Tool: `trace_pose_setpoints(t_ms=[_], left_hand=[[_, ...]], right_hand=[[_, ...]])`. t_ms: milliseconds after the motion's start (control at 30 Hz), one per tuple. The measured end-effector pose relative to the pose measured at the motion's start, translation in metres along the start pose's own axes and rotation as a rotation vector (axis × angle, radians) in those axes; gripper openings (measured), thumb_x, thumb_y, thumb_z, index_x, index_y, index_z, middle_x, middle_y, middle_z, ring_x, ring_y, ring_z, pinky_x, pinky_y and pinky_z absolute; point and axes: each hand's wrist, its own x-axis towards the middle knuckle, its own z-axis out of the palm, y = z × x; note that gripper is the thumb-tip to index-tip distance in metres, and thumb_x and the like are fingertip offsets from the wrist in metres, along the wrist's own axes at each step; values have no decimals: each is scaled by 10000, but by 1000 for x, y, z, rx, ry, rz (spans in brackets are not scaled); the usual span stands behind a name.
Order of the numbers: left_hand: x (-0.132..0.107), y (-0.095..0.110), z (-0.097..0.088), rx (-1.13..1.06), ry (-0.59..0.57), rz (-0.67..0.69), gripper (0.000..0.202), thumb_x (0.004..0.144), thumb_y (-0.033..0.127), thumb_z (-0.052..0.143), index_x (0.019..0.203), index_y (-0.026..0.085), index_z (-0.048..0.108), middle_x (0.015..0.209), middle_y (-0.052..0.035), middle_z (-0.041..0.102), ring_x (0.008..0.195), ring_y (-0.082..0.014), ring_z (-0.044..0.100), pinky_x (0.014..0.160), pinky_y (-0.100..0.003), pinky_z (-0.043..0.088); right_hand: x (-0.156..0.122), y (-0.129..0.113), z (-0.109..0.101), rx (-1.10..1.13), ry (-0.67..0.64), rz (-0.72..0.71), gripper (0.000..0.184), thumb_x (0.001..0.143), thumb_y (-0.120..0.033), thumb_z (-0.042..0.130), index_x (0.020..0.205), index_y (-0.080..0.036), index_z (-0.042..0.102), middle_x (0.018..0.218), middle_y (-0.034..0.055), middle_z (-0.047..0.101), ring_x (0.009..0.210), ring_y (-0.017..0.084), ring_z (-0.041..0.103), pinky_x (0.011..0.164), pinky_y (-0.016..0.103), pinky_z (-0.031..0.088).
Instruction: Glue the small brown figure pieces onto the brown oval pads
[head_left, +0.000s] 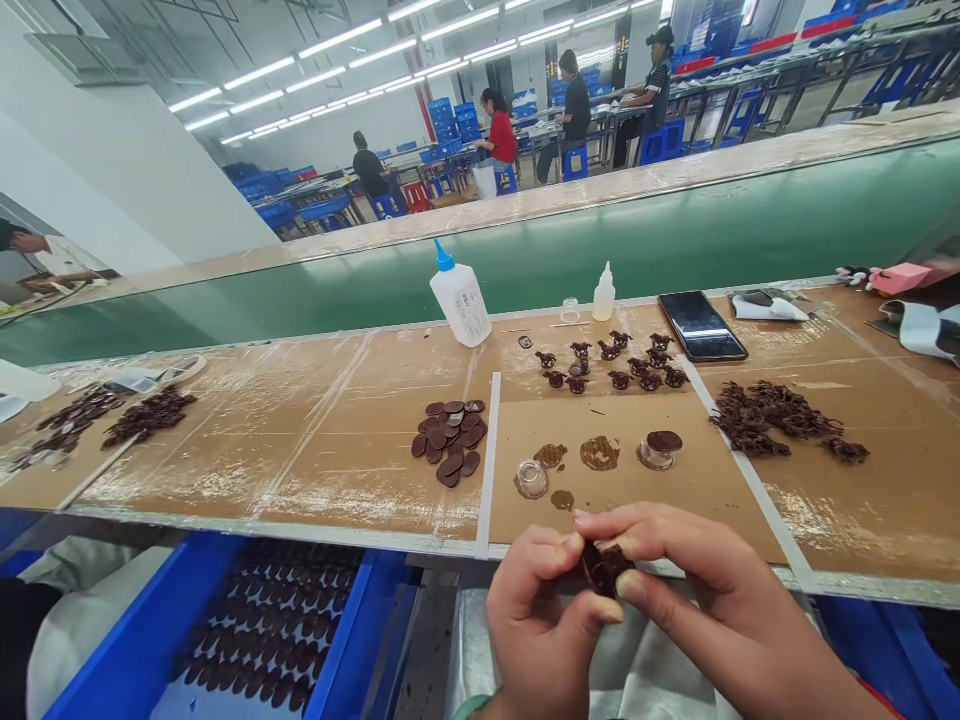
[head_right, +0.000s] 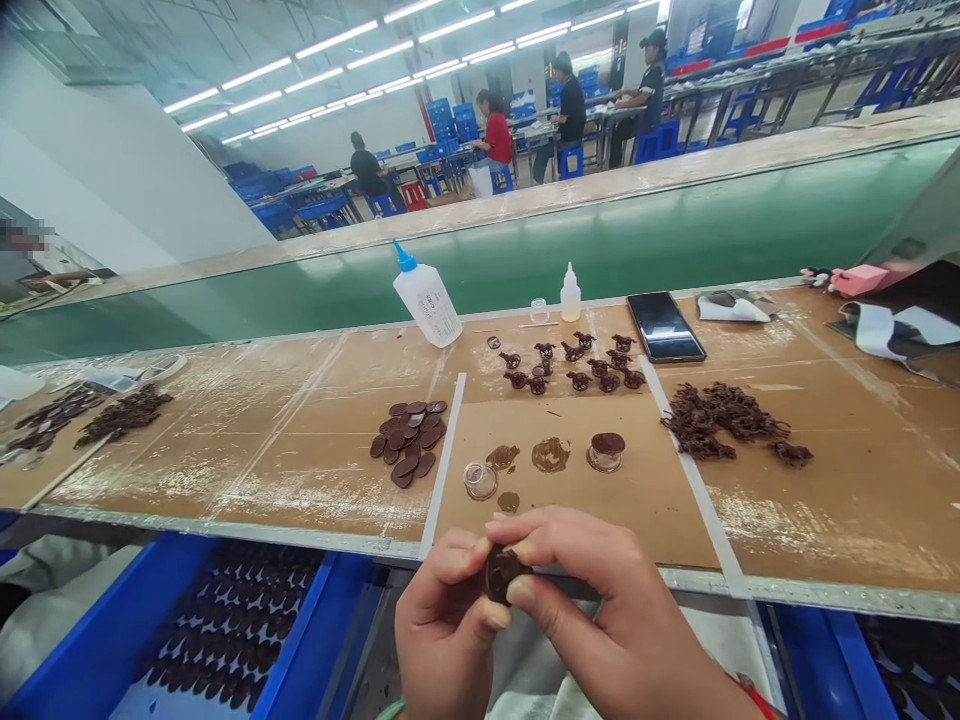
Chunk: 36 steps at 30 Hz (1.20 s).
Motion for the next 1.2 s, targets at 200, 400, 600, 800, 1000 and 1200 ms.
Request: trace_pose_setpoints(t_ms=[200,400,600,800,1000,1200], left_hand=[[-1,0,1,-3,12,0,287,671,338,893,905,252,751,761,23,655,651,-105,606,616,-187,525],[0,2,0,13,6,-1,284,670,338,891,905,254,758,757,14,659,650,-118,611,610,-201,529],[0,1,1,12,14,14,288,669,346,890,907,251,761,756,1,662,651,-130,613,610,-216,530],[-2,1,-1,3,8,0,287,674,342,889,914,257,756,767,6,665,667,-127,613,618,-211,524],[-3,0,-1,2,1,0,290,674,347,889,915,256,754,774,7,668,670,-128,614,614,-209,519],[-2,-1,-1,16,-3,-4,295,684,390,874,924,265,757,758,10,651,662,-124,591,615,-211,509]], right_hand=[[-1,3,0,7,-21,29,140,1027,-394,611,964,-293,685,1137,-13,708,1055,173,661,923,238,543],[-3,3,0,19,-14,38,160,1018,-392,624,938,-270,692,1121,23,713,1044,219,669,904,298,564],[-2,3,0,15,-29,39,117,1017,-361,622,962,-282,688,1142,11,705,1051,212,665,907,287,560],[0,0,0,42,-17,15,70,1017,-334,623,962,-316,662,1126,-49,709,1038,161,667,902,217,546],[0,0,0,26,-24,20,131,1026,-365,619,946,-284,684,1119,-6,713,1031,188,674,895,244,559],[2,-3,0,26,6,10,179,1027,-406,619,915,-278,674,1087,4,724,1013,209,684,867,269,576]])
